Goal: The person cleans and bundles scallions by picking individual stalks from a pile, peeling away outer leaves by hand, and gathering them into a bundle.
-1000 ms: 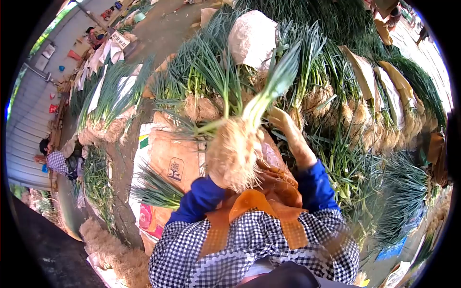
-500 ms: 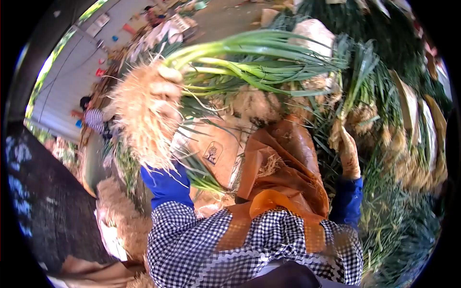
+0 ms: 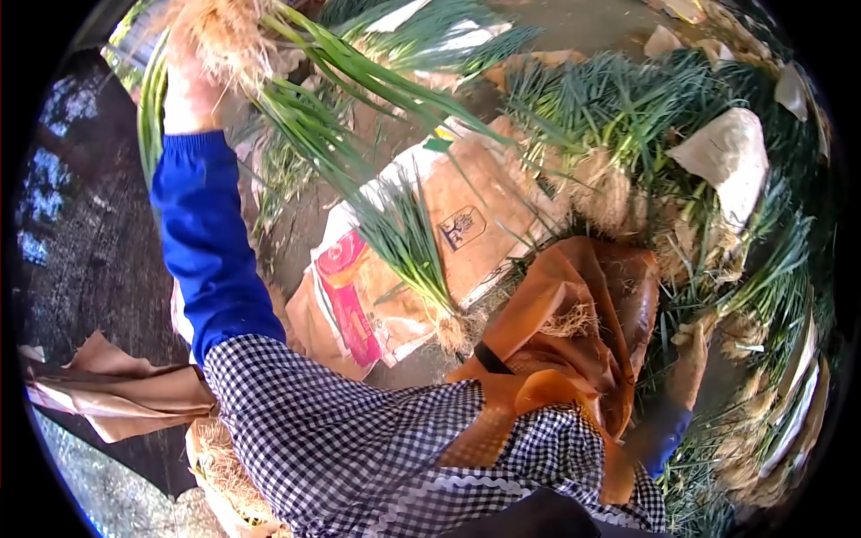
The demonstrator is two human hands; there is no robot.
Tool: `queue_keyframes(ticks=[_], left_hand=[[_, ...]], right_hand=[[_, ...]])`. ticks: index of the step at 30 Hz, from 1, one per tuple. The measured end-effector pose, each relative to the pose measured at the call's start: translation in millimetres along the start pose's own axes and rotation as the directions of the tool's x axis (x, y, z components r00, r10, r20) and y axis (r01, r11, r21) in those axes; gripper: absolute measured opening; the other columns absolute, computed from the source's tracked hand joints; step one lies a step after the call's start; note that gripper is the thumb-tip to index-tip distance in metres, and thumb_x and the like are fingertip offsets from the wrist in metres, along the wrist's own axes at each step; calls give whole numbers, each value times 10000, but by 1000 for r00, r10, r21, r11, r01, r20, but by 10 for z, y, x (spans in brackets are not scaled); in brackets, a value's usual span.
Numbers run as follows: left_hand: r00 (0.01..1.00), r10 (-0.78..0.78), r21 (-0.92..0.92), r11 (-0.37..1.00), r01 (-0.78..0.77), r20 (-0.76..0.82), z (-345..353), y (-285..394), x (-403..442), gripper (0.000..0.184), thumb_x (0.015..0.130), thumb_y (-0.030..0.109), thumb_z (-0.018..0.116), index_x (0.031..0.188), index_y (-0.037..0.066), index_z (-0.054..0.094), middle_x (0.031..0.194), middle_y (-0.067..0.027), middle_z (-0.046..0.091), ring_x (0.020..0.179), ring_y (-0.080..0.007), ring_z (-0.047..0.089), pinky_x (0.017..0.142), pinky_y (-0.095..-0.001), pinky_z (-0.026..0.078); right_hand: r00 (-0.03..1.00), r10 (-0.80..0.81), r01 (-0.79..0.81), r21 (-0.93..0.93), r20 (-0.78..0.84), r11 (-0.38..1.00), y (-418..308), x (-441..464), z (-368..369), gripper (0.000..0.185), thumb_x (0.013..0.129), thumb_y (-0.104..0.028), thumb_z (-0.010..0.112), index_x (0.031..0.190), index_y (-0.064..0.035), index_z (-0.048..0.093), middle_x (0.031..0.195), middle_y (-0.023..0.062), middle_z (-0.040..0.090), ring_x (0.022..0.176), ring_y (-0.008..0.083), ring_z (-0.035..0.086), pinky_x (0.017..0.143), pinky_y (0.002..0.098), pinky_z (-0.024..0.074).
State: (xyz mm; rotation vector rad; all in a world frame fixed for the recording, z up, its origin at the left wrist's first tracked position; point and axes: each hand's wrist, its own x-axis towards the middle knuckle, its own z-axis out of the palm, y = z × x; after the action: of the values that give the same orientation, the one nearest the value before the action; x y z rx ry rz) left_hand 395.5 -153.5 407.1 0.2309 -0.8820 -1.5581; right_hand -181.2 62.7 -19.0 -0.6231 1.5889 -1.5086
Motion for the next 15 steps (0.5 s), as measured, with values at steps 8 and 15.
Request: queue_keyframes(ticks=[8,15], left_hand=[[943,279,769,637,-43,-179,-1549,-280,-11,346,773,137,630,1099,45,559,1020,-56,601,913,-172,558,839,-290,464],[700,-258,287,777,560,-666,-2984,-2607,-1697,411,787,99,565,1190,50,502,976,-34,609,898,-165,585,796,-296,496]], right_hand=[[985,131,-148,-159,-109,976,109,-12,-236,351,935,-356,452,904,-51,622,687,-3,568,666,99,500,671,228,392],[972,175,-216,-309,-154,926,-135,-353,-42,409,932,-382,444,916,-12,618,670,3,574,658,103,519,682,241,410]])
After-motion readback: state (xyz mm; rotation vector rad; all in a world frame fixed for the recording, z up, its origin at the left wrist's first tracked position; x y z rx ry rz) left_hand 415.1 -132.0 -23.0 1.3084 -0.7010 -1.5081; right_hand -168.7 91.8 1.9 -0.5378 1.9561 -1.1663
